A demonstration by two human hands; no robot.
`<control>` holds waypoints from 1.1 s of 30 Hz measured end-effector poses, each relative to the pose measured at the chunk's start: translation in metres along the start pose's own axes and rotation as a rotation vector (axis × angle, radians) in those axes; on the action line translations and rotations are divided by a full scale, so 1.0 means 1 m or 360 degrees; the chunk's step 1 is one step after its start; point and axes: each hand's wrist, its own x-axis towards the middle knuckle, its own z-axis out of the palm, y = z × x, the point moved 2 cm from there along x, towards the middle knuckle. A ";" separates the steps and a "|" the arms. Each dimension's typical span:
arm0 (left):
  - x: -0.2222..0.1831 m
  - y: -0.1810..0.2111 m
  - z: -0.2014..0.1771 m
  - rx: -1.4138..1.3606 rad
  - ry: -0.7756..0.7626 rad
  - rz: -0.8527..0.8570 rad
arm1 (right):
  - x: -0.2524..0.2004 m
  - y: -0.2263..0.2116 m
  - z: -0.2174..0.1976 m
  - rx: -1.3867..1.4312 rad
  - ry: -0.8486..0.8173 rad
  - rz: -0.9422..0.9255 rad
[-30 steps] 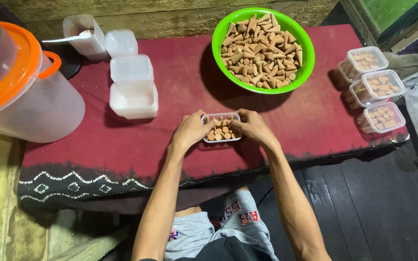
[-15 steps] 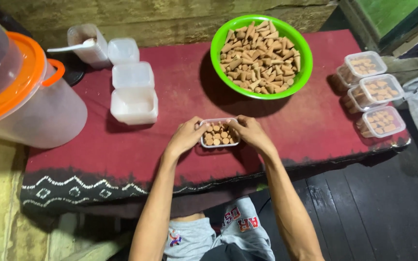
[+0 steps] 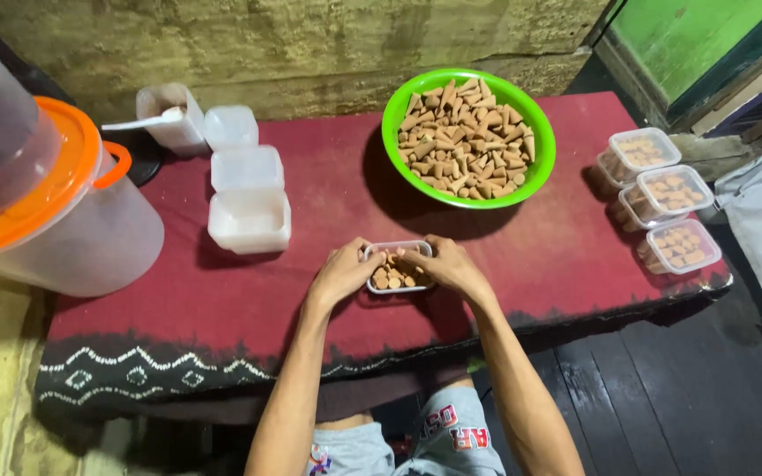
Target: Packing incense cones from a large bowl into small plastic containers and closing them with lids.
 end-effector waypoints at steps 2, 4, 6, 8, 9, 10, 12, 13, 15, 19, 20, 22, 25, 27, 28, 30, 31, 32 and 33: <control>-0.006 0.003 0.000 -0.0016 0.0000 -0.0010 | 0.017 0.015 0.012 -0.0066 0.0002 0.0011; -0.006 0.005 -0.002 -0.0029 0.0006 -0.0004 | 0.023 0.017 0.018 -0.0132 0.0020 0.0013; -0.005 0.003 -0.002 -0.0036 0.0008 0.0007 | 0.015 0.010 0.019 -0.0149 0.0056 0.0049; -0.004 0.001 -0.001 -0.0048 0.0010 0.0013 | 0.021 0.017 0.021 -0.0172 0.0049 0.0066; -0.003 0.000 -0.002 -0.0056 0.0015 0.0020 | 0.025 0.018 0.022 -0.0191 0.0043 0.0079; -0.001 0.000 -0.003 -0.0064 0.0027 0.0026 | 0.020 0.016 0.013 -0.0201 0.0047 0.0068; -0.003 -0.006 -0.001 -0.0117 -0.0037 0.0090 | 0.009 0.012 0.002 0.0016 -0.0092 -0.0160; -0.001 -0.011 -0.002 -0.0136 -0.0033 0.0074 | 0.010 0.018 -0.002 0.0000 -0.0112 -0.0156; 0.001 -0.023 0.001 -0.0160 -0.0077 0.0146 | 0.008 0.032 -0.007 0.0364 -0.0235 -0.0422; -0.012 -0.015 0.009 -0.0053 -0.0101 0.0148 | 0.011 0.055 -0.001 0.0526 -0.0305 -0.0348; -0.007 -0.015 0.010 -0.0023 -0.0090 0.0135 | 0.016 0.055 0.001 0.0513 -0.0274 -0.0316; -0.006 -0.011 0.010 0.0006 -0.0079 0.0118 | 0.018 0.056 0.003 0.0499 -0.0247 -0.0285; -0.009 -0.001 0.007 0.0048 -0.0065 0.0058 | 0.020 0.058 0.005 0.0498 -0.0245 -0.0345; -0.007 -0.001 0.010 0.0095 -0.0060 0.0039 | 0.025 0.064 0.009 0.0460 -0.0238 -0.0379; -0.010 0.003 0.008 0.0084 -0.0038 0.0039 | 0.016 0.048 0.005 0.0444 -0.0246 -0.0395; -0.019 0.011 0.004 0.0114 -0.0135 -0.0069 | -0.004 0.020 -0.002 0.0285 -0.0173 -0.0237; -0.018 0.011 0.000 0.0113 -0.0120 -0.0071 | -0.002 0.013 0.001 0.0281 -0.0180 -0.0250; -0.017 0.011 0.001 0.0122 -0.0136 -0.0106 | -0.004 0.013 0.003 0.0107 -0.0142 -0.0172; -0.016 0.012 0.003 0.0131 -0.0151 -0.0141 | -0.006 0.012 0.003 -0.0066 -0.0105 -0.0092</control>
